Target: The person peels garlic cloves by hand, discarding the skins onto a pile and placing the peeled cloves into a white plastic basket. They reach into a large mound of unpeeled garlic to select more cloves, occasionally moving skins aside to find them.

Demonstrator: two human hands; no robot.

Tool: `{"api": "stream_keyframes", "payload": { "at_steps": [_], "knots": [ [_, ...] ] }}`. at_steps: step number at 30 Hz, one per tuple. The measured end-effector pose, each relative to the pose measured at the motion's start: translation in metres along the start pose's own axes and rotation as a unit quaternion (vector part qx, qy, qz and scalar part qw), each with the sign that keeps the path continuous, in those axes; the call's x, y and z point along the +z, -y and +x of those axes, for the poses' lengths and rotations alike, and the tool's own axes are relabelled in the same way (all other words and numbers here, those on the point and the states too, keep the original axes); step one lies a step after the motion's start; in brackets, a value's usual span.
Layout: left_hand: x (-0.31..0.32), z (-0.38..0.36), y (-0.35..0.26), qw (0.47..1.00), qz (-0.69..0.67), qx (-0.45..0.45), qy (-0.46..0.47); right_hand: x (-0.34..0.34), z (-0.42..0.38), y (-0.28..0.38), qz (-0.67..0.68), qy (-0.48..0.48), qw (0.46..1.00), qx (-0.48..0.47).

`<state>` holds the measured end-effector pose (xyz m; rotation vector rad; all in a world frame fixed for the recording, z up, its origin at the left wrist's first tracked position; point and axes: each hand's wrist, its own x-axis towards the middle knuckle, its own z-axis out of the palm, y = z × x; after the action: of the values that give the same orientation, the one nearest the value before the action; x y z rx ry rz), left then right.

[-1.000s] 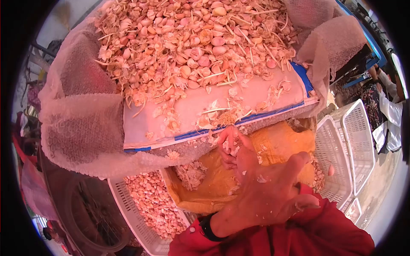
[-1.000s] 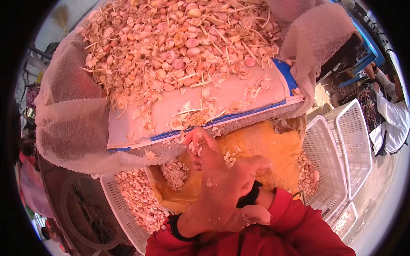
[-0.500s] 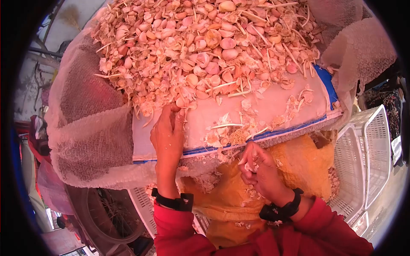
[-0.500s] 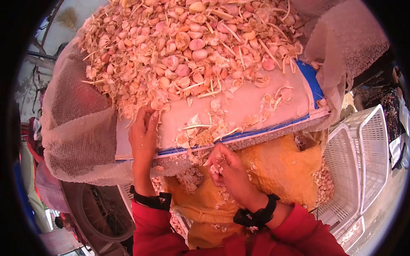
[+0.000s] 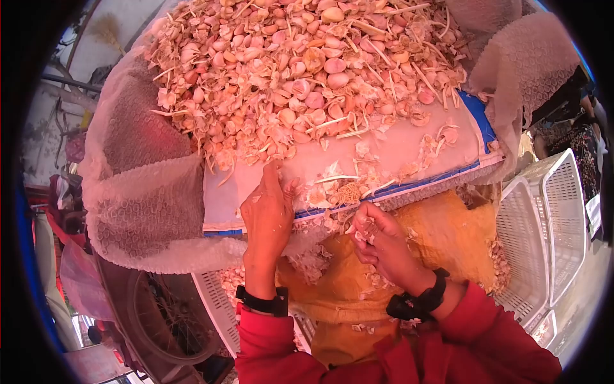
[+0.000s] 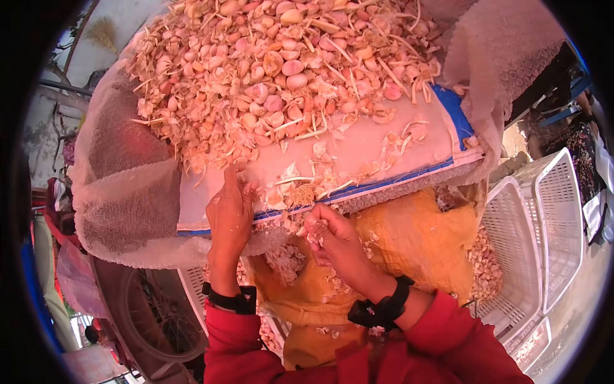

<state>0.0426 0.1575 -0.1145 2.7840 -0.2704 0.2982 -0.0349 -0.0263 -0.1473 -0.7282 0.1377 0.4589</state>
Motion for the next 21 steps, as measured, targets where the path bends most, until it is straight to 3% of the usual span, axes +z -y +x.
{"api": "stream_keyframes", "payload": {
  "at_steps": [6, 12, 18, 21],
  "knots": [
    [0.001, -0.007, -0.003, 0.989, 0.082, 0.125, -0.006, -0.001, 0.002, -0.005, 0.006, -0.018, 1.0, -0.006],
    [0.002, -0.014, -0.003, 0.984, 0.088, 0.153, -0.011, -0.001, 0.003, -0.005, 0.015, -0.02, 1.0, 0.003],
    [0.007, -0.016, -0.001, 0.992, 0.031, 0.124, -0.005, -0.002, 0.004, -0.004, 0.023, -0.023, 0.999, 0.012],
    [-0.003, -0.021, -0.009, 0.996, -0.083, 0.038, 0.005, -0.002, 0.002, -0.005, -0.001, -0.006, 1.0, -0.002]
  ]
}}
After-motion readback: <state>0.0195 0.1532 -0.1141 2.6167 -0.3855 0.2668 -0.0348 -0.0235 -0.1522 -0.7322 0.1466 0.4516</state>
